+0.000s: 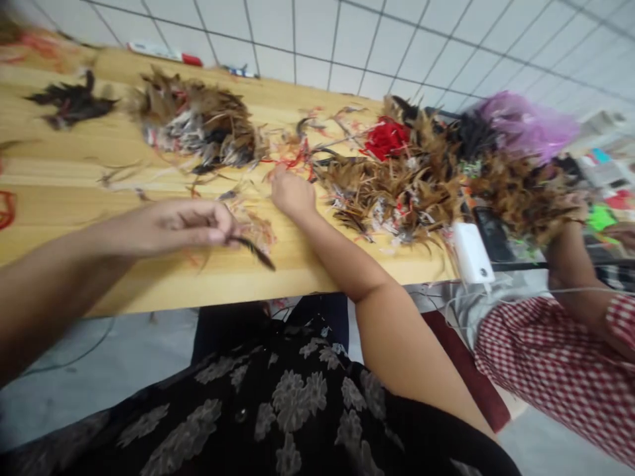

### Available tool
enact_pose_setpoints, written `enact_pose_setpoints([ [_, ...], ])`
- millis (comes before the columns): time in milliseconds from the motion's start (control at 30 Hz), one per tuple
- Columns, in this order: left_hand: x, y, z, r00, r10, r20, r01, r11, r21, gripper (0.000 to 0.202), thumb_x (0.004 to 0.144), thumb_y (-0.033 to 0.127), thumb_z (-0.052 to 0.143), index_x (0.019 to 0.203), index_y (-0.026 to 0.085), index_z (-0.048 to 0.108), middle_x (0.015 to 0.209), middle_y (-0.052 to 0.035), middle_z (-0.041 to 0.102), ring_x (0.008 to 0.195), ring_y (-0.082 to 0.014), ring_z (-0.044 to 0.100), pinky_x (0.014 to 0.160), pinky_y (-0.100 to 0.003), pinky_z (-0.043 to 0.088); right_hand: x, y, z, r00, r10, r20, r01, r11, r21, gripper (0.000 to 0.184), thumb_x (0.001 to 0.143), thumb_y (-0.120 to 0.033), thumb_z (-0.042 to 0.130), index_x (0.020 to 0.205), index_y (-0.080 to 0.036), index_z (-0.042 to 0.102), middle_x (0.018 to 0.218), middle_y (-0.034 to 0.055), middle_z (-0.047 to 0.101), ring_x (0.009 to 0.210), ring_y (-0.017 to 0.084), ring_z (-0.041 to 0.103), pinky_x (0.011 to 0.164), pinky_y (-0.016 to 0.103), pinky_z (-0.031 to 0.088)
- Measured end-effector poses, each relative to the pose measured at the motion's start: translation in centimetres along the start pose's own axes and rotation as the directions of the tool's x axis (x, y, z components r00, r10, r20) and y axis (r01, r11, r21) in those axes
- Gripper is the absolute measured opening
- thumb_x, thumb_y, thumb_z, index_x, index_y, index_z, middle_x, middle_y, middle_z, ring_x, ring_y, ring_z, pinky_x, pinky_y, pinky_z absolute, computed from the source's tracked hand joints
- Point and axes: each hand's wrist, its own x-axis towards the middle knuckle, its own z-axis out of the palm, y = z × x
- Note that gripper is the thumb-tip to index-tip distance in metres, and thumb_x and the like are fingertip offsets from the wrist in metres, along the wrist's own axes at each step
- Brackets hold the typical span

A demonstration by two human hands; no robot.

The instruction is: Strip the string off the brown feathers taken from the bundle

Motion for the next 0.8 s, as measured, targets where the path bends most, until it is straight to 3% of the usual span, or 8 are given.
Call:
enact_pose_setpoints([
  [67,-1.4,-2.2,0.5,0.988,-0.040,0.150,0.036,0.999,0.029,0.010,0.099,0.030,0.082,0.091,0.025,0.080,0.099,-0.0066,0.088,0.091,-0.0217,0.083,0.078,-0.029,0.061,0.7,1.1,0.5,0.999,-0.008,-0.033,0.010,0.998,0.065,0.038,0.118,-0.031,0.046,0.131,-0.016,0.078,0.123,0.0241,0.088,0.112,0.039,0.083,0.098,0.056,0.069],
  [133,-1.4,-4.1,0.8,0.987,-0.076,0.144,0.075,0.997,0.014,0.012,0.101,0.032,0.084,0.093,0.024,0.080,0.103,-0.0079,0.088,0.097,-0.0236,0.084,0.085,-0.031,0.062,1.4,2.4,1.5,0.995,-0.062,-0.079,0.074,0.984,0.164,0.034,0.118,-0.039,0.052,0.120,-0.019,0.079,0.111,0.0164,0.086,0.104,0.034,0.080,0.097,0.051,0.068],
  [267,2.5,-6.1,0.4,0.990,-0.027,-0.140,0.024,0.999,-0.025,0.024,0.091,0.028,0.098,0.084,0.021,0.077,0.102,-0.0088,0.084,0.105,-0.0245,0.081,0.097,-0.033,0.060,3.0,4.8,3.7,0.960,-0.090,-0.265,0.199,0.886,0.419,0.062,0.122,-0.070,0.041,0.104,-0.021,0.075,0.089,0.0044,0.073,0.086,0.022,0.070,0.091,0.042,0.065],
  [333,4.9,-6.0,-0.4,0.917,-0.045,-0.396,0.021,0.998,-0.065,0.033,0.090,0.017,0.099,0.077,0.020,0.069,0.095,-0.0051,0.081,0.101,-0.0206,0.080,0.098,-0.031,0.059,3.6,5.6,4.5,0.932,-0.055,-0.357,0.243,0.826,0.508,0.074,0.120,-0.082,0.034,0.101,-0.022,0.073,0.086,0.0014,0.068,0.081,0.018,0.066,0.087,0.038,0.064],
  [400,6.7,-5.0,-1.2,0.794,-0.103,-0.599,0.059,0.994,-0.093,0.033,0.097,0.009,0.094,0.081,0.019,0.067,0.086,0.0001,0.078,0.097,-0.0155,0.079,0.097,-0.029,0.058,4.1,6.1,4.9,0.917,-0.012,-0.398,0.252,0.792,0.556,0.080,0.117,-0.088,0.031,0.100,-0.022,0.072,0.085,0.0004,0.066,0.077,0.014,0.062,0.082,0.034,0.061],
  [467,7.6,-3.6,-1.7,0.704,-0.141,-0.697,0.076,0.989,-0.123,0.032,0.105,0.007,0.087,0.086,0.019,0.065,0.085,0.0026,0.079,0.093,-0.0125,0.078,0.093,-0.027,0.058,4.3,6.3,5.0,0.915,0.016,-0.404,0.240,0.784,0.573,0.081,0.116,-0.089,0.030,0.100,-0.022,0.072,0.087,0.0007,0.066,0.074,0.013,0.060,0.078,0.031,0.059],
  [533,7.8,-2.3,-1.9,0.666,-0.150,-0.731,0.075,0.988,-0.135,0.031,0.109,0.010,0.086,0.089,0.020,0.064,0.088,0.0029,0.082,0.091,-0.0115,0.079,0.088,-0.025,0.058,4.4,6.3,5.1,0.913,0.022,-0.408,0.233,0.791,0.565,0.079,0.117,-0.087,0.029,0.103,-0.022,0.072,0.088,0.0012,0.066,0.075,0.012,0.061,0.076,0.030,0.058],
  [800,9.3,-4.1,-0.3,0.746,-0.250,-0.618,-0.026,0.915,-0.402,0.038,0.105,0.009,0.090,0.077,0.018,0.066,0.074,0.0002,0.072,0.064,-0.0109,0.068,0.065,-0.022,0.052,3.6,4.5,4.4,0.919,0.030,-0.394,0.199,0.827,0.527,0.049,0.125,-0.063,0.041,0.132,-0.022,0.068,0.113,0.0082,0.077,0.104,0.019,0.076,0.092,0.036,0.067],
])
